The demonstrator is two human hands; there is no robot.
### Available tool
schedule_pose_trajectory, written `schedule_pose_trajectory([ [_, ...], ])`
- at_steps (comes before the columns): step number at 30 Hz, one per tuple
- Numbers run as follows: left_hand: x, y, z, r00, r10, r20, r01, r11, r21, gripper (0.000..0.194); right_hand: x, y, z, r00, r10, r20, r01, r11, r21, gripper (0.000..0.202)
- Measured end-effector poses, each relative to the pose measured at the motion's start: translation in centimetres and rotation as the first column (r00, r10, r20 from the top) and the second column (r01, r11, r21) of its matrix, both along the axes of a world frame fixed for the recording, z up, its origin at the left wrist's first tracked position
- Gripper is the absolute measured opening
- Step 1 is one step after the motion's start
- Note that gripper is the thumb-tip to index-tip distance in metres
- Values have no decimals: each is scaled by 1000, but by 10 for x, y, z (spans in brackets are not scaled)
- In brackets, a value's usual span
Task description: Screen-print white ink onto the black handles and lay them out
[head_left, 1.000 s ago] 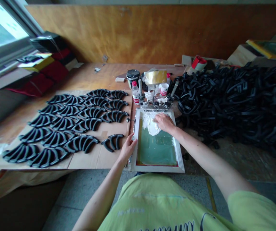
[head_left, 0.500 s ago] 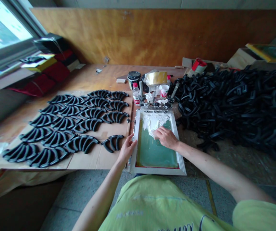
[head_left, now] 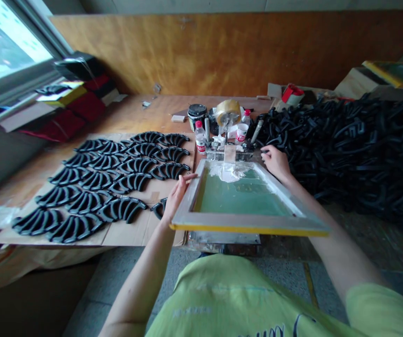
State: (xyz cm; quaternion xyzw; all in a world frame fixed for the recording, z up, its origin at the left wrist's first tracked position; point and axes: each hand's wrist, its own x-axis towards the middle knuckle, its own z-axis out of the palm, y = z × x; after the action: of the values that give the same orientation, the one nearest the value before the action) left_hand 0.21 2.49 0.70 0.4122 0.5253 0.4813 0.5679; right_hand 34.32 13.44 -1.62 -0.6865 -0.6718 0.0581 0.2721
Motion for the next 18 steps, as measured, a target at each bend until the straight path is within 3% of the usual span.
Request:
schedule_pose_trajectory([
  [3,12,25,17,986,44,158,-70,985,161,55,10,-30,-37,999,24,-28,-26,997,-71,21],
  [6,27,36,14,965,119,236,-156,977,146,54,-11,-59,-72,965,264,-1,-262,958,-115,23],
  [8,39,28,-1,951,166,261,-191,979,73,53,-31,-73,-84,928,367,54,-360,926,-118,26],
  [9,45,19,-12,955,139,261,-144,990,0,52,-41,-81,-85,923,376,77,-368,924,-106,23],
  [11,60,-5,-37,964,-9,267,70,974,-218,53,-62,-98,-81,940,333,82,-329,943,-53,15],
  [13,72,-30,-62,944,-101,313,223,897,-382,53,-84,-118,-75,930,363,65,-365,931,17,13],
  [15,74,-49,-82,936,-64,345,219,874,-434,47,-102,-135,-72,856,514,58,-517,854,59,14],
  [17,60,-59,-98,950,3,314,141,889,-435,42,-104,-138,-72,773,635,12,-634,771,57,16],
  [18,45,-60,-105,964,37,265,83,899,-431,42,-96,-133,-73,795,605,-43,-604,796,34,17],
])
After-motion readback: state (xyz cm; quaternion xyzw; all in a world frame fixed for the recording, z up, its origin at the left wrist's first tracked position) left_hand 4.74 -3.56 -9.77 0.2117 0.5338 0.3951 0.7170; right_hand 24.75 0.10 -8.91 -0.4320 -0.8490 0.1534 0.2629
